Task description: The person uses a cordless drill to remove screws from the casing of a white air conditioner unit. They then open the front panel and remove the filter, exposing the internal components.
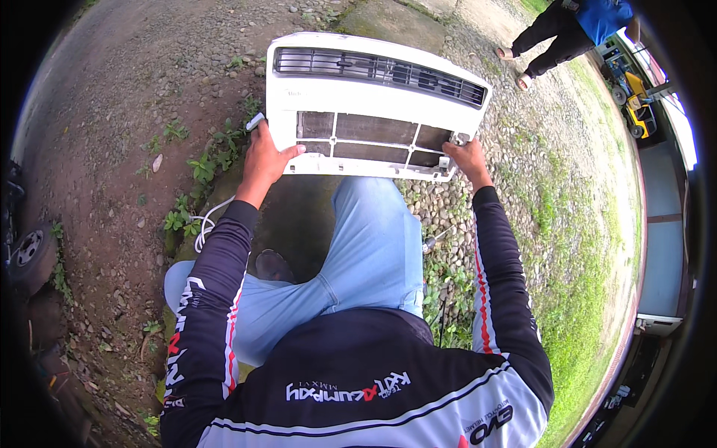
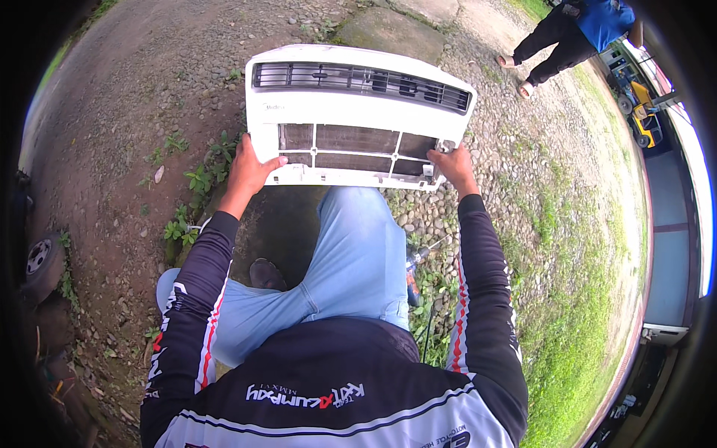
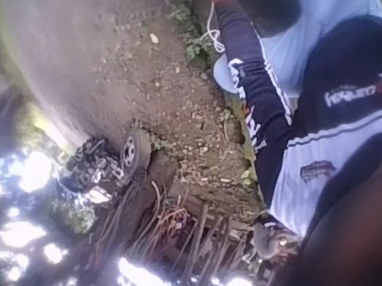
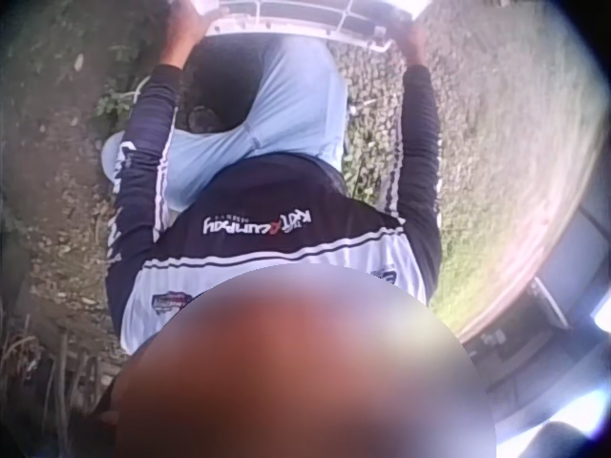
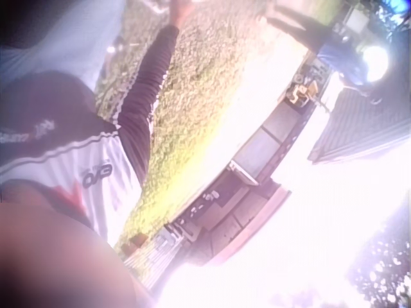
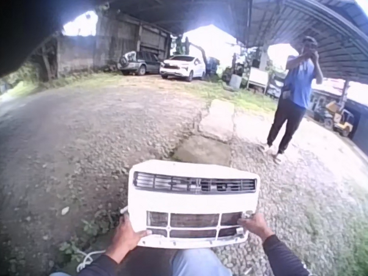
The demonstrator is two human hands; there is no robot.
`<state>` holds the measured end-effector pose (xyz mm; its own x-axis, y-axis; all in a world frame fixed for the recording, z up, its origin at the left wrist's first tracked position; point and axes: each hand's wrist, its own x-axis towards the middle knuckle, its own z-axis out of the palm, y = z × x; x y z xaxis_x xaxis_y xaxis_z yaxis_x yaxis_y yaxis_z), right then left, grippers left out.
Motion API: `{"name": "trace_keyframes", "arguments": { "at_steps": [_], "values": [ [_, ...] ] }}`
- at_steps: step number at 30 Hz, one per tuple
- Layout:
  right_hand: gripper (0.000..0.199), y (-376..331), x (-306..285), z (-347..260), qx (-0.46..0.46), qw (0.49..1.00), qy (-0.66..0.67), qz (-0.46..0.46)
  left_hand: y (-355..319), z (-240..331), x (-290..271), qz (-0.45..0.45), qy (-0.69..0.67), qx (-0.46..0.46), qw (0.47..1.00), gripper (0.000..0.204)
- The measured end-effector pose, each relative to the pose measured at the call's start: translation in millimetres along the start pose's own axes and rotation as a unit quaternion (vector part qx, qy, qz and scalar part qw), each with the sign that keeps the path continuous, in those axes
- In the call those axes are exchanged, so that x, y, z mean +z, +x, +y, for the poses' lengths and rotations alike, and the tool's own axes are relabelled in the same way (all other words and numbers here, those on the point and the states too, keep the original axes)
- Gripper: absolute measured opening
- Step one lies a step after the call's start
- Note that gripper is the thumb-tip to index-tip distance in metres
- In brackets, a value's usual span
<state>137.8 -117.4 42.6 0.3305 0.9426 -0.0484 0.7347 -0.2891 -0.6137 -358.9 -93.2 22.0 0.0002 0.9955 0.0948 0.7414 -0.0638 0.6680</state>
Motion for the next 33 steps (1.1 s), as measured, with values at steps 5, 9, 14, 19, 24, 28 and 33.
{"name": "trace_keyframes", "arguments": {
  "at_steps": [5, 9, 14, 19, 24, 28, 33],
  "values": [
    [0.04, -1, 1, 6, -0.028, 0.987, 0.142, -0.064, 2, -6, 2, 0.008, -0.041, -0.017, 0.999, 0.097],
    [0.04, -23, -13, -2, -0.056, 0.998, 0.016, -0.007, 4, -6, -1, 0.03, -0.081, -0.003, 0.996, 0.084],
    [0.038, -41, -1, -17, -0.078, 0.971, 0.219, 0.05, -5, 6, -2, 0.05, -0.313, -0.043, 0.947, 0.064],
    [0.026, -32, 25, -12, -0.065, 0.938, 0.33, 0.079, -9, 14, 5, 0.098, -0.308, -0.029, 0.946, 0.067],
    [0.041, -32, 16, -3, -0.043, 0.968, 0.235, 0.08, -2, 7, 7, 0.097, -0.315, -0.016, 0.944, 0.063],
    [0.051, -43, -20, -43, -0.069, 0.997, 0.038, -0.019, 3, 5, 2, 0.095, -0.313, -0.013, 0.945, 0.06],
    [0.051, -27, -100, -150, -0.163, 0.979, -0.12, 0.02, -1, 12, -6, 0.085, -0.284, -0.043, 0.954, 0.066]
  ]
}}
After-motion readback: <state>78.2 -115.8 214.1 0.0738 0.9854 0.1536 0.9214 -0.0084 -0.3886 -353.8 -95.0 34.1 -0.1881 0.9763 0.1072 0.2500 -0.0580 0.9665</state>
